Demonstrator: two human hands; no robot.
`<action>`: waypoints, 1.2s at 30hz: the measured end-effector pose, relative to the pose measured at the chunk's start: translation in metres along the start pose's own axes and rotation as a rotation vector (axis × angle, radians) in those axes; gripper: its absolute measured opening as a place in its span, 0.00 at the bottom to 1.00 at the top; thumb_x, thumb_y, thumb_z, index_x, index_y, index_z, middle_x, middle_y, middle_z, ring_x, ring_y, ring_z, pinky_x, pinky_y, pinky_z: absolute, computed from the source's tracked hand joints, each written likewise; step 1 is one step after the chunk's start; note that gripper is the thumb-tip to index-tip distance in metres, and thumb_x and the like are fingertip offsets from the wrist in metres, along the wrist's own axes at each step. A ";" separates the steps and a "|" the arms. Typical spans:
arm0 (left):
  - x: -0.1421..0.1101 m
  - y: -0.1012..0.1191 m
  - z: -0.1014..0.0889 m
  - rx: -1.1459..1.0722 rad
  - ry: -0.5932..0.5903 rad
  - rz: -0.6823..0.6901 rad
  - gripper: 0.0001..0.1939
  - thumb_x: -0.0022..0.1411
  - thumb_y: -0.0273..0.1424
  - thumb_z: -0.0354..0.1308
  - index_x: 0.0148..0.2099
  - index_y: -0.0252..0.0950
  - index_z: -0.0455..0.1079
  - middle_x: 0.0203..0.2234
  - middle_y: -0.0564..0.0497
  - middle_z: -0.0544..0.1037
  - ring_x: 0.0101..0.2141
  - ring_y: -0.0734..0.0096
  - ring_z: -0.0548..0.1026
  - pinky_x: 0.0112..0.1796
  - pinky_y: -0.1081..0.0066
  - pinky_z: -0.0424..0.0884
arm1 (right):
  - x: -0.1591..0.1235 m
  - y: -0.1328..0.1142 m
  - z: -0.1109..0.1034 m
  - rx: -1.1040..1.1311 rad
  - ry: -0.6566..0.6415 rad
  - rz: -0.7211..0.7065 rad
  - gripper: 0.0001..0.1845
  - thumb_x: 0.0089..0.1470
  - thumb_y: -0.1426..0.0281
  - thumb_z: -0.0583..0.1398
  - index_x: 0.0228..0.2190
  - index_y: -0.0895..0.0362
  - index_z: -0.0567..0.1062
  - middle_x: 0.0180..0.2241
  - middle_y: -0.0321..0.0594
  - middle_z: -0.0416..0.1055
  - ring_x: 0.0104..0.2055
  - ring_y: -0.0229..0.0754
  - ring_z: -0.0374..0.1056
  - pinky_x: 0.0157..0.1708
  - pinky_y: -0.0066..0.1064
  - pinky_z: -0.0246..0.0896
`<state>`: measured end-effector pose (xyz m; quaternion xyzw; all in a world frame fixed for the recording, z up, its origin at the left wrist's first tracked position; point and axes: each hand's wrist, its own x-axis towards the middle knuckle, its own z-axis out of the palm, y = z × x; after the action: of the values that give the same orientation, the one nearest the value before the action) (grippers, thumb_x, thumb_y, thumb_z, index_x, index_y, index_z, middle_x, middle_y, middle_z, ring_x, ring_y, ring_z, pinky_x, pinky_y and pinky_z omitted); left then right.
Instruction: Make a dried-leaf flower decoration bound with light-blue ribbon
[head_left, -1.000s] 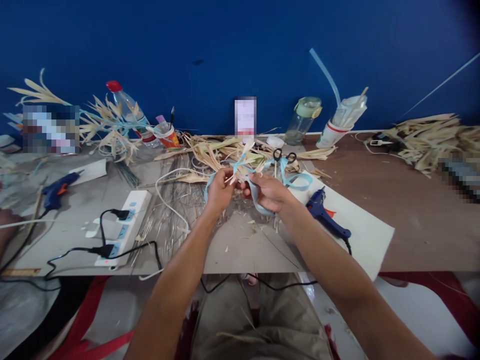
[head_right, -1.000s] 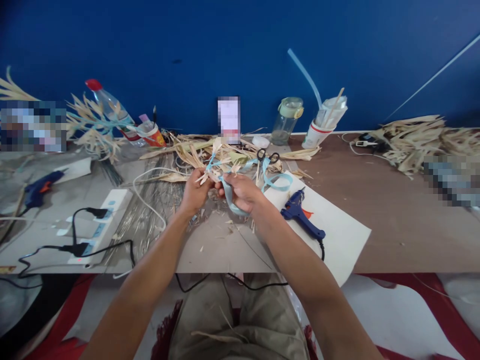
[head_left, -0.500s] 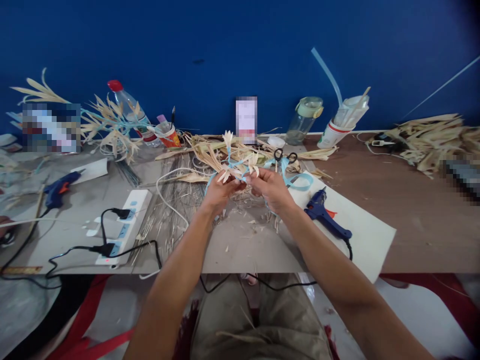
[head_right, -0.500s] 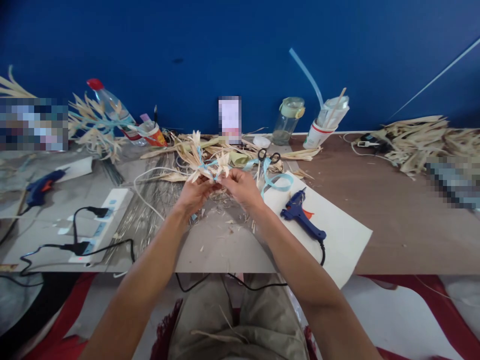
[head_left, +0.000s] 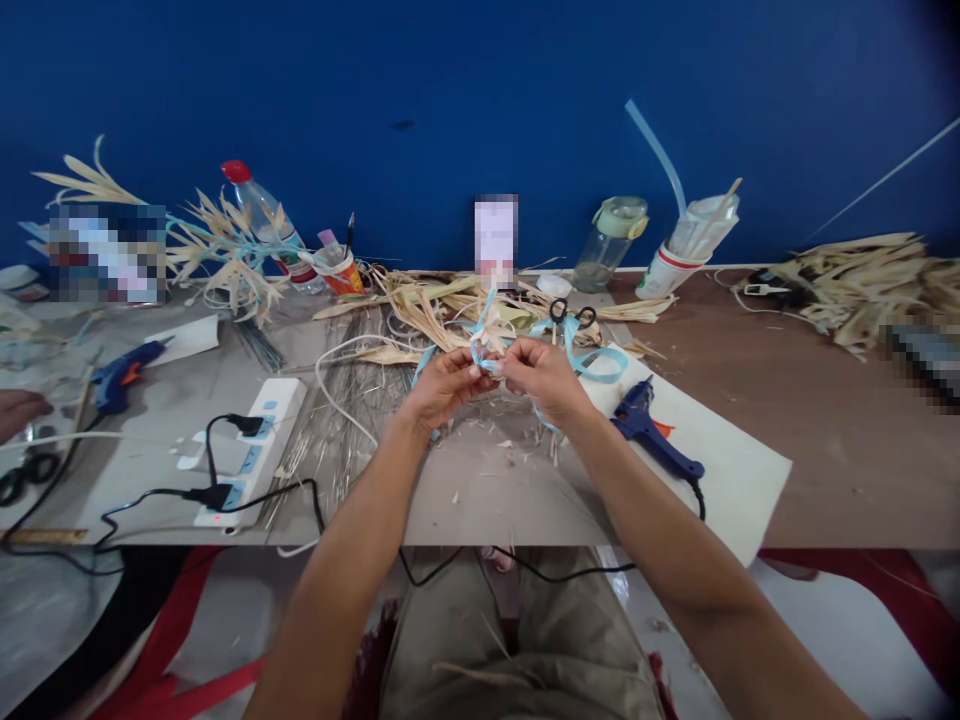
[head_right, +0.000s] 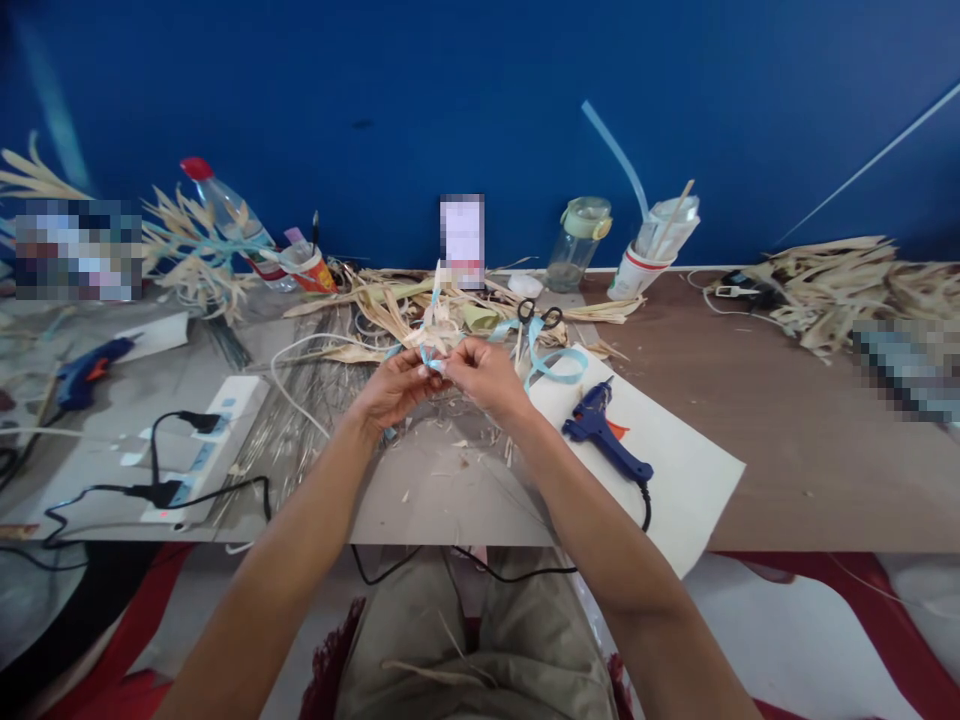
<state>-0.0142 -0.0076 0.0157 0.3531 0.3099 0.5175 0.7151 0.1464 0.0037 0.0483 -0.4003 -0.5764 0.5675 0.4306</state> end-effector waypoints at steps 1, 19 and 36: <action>0.000 -0.001 -0.001 -0.013 -0.002 -0.003 0.20 0.42 0.32 0.72 0.38 0.33 0.72 0.30 0.51 0.77 0.29 0.76 0.74 0.43 0.64 0.72 | 0.000 0.000 -0.001 -0.025 -0.003 -0.014 0.16 0.44 0.65 0.63 0.17 0.55 0.62 0.13 0.27 0.54 0.17 0.30 0.49 0.19 0.27 0.44; 0.002 0.000 0.000 0.088 0.079 0.044 0.19 0.38 0.33 0.73 0.34 0.33 0.73 0.29 0.51 0.78 0.30 0.74 0.75 0.39 0.67 0.72 | 0.002 -0.005 -0.005 -0.297 -0.013 -0.147 0.12 0.42 0.68 0.60 0.16 0.55 0.62 0.17 0.30 0.58 0.24 0.34 0.54 0.27 0.28 0.50; 0.003 0.004 0.007 0.151 0.128 0.082 0.20 0.39 0.34 0.72 0.32 0.33 0.67 0.25 0.55 0.75 0.28 0.75 0.75 0.39 0.66 0.72 | 0.004 0.002 -0.001 -0.377 -0.007 -0.251 0.13 0.45 0.70 0.57 0.18 0.54 0.56 0.28 0.37 0.72 0.34 0.40 0.67 0.35 0.30 0.57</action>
<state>-0.0099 -0.0054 0.0226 0.3844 0.3786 0.5430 0.6435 0.1463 0.0078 0.0468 -0.3969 -0.7189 0.3932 0.4135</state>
